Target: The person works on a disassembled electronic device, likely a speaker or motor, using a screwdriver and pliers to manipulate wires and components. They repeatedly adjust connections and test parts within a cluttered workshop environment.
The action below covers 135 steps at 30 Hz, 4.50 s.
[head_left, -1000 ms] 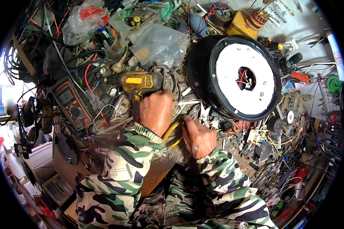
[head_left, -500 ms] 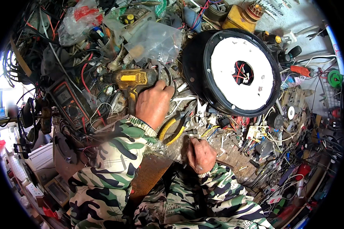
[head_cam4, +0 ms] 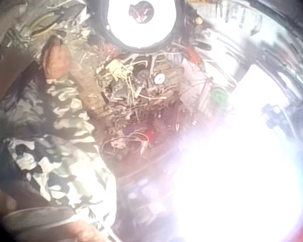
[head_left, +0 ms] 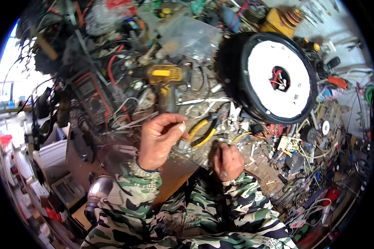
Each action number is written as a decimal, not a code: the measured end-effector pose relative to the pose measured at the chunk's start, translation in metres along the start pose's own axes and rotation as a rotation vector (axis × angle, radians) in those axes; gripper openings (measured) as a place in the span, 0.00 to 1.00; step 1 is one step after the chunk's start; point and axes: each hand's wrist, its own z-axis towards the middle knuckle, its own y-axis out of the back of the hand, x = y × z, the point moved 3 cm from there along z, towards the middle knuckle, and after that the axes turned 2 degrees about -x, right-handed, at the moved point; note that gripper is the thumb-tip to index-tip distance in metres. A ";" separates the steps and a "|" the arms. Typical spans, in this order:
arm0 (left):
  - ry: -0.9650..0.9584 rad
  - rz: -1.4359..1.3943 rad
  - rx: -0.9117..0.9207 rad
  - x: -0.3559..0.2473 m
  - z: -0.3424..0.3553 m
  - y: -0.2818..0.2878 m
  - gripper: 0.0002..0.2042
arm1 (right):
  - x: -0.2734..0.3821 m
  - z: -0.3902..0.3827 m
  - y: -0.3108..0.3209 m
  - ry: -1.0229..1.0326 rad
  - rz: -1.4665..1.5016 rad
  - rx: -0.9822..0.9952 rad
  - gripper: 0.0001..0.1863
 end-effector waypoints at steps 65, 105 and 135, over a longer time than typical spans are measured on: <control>0.362 -0.404 -0.346 0.126 -0.263 0.075 0.08 | 0.101 -0.048 -0.036 -0.025 0.176 0.380 0.20; -0.172 0.280 -0.804 0.026 -0.404 0.183 0.07 | 0.306 -0.046 -0.141 0.411 0.356 0.818 0.04; -0.077 0.290 -0.531 -0.010 -0.261 -0.003 0.05 | -0.144 0.074 0.138 -1.181 0.820 -0.172 0.37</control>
